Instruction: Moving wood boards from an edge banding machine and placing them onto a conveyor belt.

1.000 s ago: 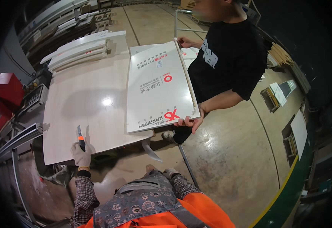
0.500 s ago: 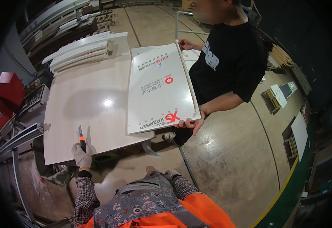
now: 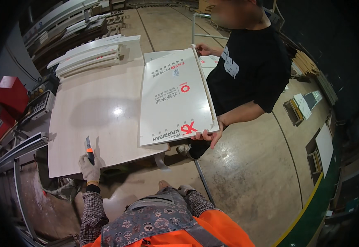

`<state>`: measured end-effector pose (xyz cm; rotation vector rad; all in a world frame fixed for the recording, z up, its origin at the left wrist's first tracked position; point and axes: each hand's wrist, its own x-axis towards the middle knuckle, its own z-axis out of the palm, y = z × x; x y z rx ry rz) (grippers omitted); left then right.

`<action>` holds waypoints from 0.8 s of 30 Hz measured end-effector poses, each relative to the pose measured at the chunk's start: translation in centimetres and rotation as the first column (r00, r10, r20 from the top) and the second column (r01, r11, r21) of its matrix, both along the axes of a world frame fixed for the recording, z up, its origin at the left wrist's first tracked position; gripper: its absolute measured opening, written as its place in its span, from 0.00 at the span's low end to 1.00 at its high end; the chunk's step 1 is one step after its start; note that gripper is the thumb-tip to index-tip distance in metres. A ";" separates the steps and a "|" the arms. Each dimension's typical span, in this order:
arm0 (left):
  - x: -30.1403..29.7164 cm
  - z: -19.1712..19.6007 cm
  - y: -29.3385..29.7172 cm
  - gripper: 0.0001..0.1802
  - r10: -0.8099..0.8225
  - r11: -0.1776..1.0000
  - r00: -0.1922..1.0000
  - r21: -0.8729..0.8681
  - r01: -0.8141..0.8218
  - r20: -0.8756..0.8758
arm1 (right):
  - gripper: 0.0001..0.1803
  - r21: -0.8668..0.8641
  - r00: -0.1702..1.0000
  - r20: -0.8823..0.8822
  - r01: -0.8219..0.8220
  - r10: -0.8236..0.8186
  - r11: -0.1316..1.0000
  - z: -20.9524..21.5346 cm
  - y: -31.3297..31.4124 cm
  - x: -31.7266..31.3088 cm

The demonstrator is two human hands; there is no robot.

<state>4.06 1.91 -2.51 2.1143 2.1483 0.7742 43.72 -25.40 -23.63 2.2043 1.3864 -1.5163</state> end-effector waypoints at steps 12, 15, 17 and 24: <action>0.1 0.2 -0.1 0.24 -0.018 1.000 1.000 0.001 0.018 0.007 | 0.27 0.009 1.000 0.018 -0.004 0.003 1.000 -0.2 -0.2 0.0; 0.0 0.0 0.0 0.24 -0.014 1.000 1.000 0.002 0.014 0.006 | 0.27 0.009 1.000 0.017 -0.009 0.009 1.000 -0.2 -0.2 0.0; 0.0 0.0 0.0 0.24 -0.010 1.000 1.000 0.005 0.010 0.005 | 0.27 0.003 1.000 0.018 -0.005 0.005 1.000 -0.3 -0.3 0.0; 0.2 0.0 0.0 0.21 -0.004 0.999 1.000 0.044 0.003 0.009 | 0.26 0.007 1.000 0.017 -0.004 0.004 1.000 0.1 -0.4 0.0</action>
